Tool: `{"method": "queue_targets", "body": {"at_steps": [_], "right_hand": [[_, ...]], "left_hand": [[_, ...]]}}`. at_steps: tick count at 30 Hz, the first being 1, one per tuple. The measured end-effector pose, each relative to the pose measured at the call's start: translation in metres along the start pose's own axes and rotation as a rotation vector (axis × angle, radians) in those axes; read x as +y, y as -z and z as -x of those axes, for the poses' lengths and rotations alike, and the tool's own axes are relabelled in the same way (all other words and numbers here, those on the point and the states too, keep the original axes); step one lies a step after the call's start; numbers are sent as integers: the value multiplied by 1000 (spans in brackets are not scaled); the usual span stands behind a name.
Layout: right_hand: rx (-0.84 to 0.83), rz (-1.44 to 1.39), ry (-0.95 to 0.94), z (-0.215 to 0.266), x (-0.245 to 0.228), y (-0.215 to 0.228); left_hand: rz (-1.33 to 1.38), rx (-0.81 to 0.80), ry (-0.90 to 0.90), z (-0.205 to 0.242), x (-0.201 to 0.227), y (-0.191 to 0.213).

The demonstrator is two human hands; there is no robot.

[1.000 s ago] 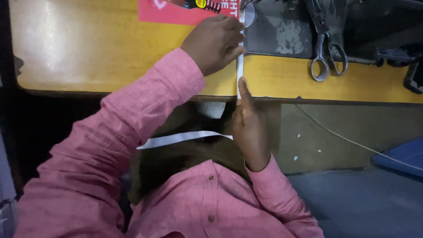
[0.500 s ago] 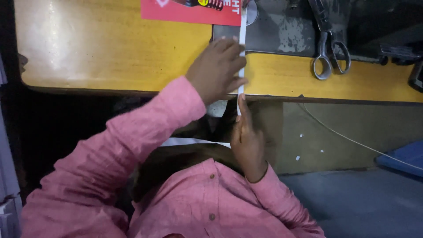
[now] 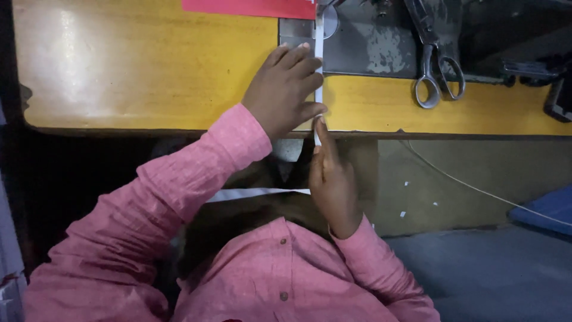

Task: The person uses a sewing machine to stitch a white strip of material onto the edges of various printed sachet packets. They repeatedly pick up different packets from a stack, align them under the needle, and sew along the side before moving to the next item.

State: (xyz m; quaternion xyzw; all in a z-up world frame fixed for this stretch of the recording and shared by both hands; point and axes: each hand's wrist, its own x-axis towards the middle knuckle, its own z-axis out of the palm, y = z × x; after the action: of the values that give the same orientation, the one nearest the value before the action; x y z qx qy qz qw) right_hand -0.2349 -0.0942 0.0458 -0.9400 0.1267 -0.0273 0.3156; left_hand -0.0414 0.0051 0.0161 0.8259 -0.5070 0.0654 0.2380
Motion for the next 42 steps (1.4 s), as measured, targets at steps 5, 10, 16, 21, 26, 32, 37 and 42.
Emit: {"method": "queue_targets", "body": {"at_steps": [5, 10, 16, 21, 26, 32, 37, 42], "right_hand": [[-39, -85, -80, -4, -1, 1], [28, -36, -60, 13, 10, -8], [48, 21, 33, 40, 30, -24], [93, -35, -53, 36, 7, -13], [139, -45, 70, 34, 9, -13], [102, -3, 35, 18, 3, -6], [96, 22, 30, 3, 15, -7], [31, 74, 46, -26, 2, 12]], "left_hand": [[-38, -1, 16, -5, -6, 1], [-74, 75, 1, -2, -16, -12], [-95, -23, -31, 0, -1, 4], [-4, 176, -117, 25, 15, -17], [25, 249, -109, 31, 23, -23], [43, 220, -81, 21, 14, -17], [-46, 154, -54, 13, 6, -7], [-57, -35, -37, 7, 5, 6]]}}
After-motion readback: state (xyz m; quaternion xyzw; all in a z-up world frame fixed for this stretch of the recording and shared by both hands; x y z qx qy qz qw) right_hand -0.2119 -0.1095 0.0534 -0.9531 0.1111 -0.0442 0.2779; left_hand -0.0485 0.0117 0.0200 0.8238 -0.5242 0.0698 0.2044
